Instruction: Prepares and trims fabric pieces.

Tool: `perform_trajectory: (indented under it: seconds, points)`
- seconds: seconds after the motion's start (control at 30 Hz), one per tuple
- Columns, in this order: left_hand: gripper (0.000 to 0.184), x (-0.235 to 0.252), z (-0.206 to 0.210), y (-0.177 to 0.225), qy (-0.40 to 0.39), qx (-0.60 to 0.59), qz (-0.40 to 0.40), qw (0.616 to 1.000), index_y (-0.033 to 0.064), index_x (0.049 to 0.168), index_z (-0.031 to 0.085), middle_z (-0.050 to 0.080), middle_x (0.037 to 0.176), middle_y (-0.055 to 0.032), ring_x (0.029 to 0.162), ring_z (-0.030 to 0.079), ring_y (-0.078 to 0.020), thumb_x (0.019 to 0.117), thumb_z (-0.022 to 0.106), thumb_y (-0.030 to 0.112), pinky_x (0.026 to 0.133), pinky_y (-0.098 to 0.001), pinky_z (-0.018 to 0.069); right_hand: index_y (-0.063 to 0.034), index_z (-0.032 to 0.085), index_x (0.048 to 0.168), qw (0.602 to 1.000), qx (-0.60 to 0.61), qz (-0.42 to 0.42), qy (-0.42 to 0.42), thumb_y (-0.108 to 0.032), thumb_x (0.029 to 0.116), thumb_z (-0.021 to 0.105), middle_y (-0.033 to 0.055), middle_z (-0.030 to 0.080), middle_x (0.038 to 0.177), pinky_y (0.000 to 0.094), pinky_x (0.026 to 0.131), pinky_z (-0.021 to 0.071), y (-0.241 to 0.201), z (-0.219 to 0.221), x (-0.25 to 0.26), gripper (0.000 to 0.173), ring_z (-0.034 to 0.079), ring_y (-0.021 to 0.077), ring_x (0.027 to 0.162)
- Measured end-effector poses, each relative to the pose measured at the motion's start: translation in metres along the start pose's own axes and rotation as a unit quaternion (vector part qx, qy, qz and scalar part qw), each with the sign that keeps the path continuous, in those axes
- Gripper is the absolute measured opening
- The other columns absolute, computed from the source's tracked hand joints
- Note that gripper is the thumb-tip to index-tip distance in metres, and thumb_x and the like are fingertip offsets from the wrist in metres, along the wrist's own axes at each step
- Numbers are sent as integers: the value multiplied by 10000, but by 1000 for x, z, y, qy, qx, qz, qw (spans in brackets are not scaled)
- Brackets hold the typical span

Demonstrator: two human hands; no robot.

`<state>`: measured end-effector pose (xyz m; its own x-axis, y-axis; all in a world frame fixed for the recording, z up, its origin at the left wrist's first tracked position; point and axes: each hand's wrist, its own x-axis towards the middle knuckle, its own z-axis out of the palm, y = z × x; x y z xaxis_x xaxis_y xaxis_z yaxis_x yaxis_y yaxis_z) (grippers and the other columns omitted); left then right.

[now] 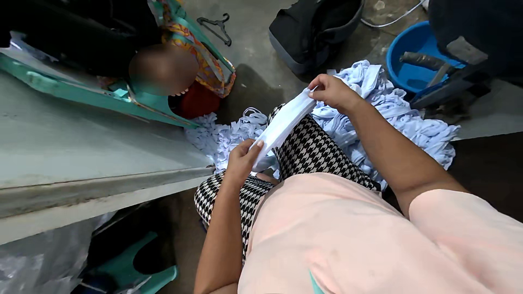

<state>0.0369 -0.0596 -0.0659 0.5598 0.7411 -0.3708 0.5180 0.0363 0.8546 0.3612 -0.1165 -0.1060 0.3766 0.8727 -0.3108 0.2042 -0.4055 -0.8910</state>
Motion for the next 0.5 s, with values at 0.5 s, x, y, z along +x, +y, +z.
perform_trajectory:
  seconds: [0.5]
  points:
    - [220, 14, 9, -28, -42, -80, 24, 996, 78, 1129, 659, 672, 878, 10, 728, 620, -46, 1057, 523, 235, 677, -256, 549, -50, 456, 1521, 958, -235, -166, 19, -604, 1046, 356, 243, 443, 1544, 643, 1211, 206, -24, 71, -23, 737, 337, 447, 1478]
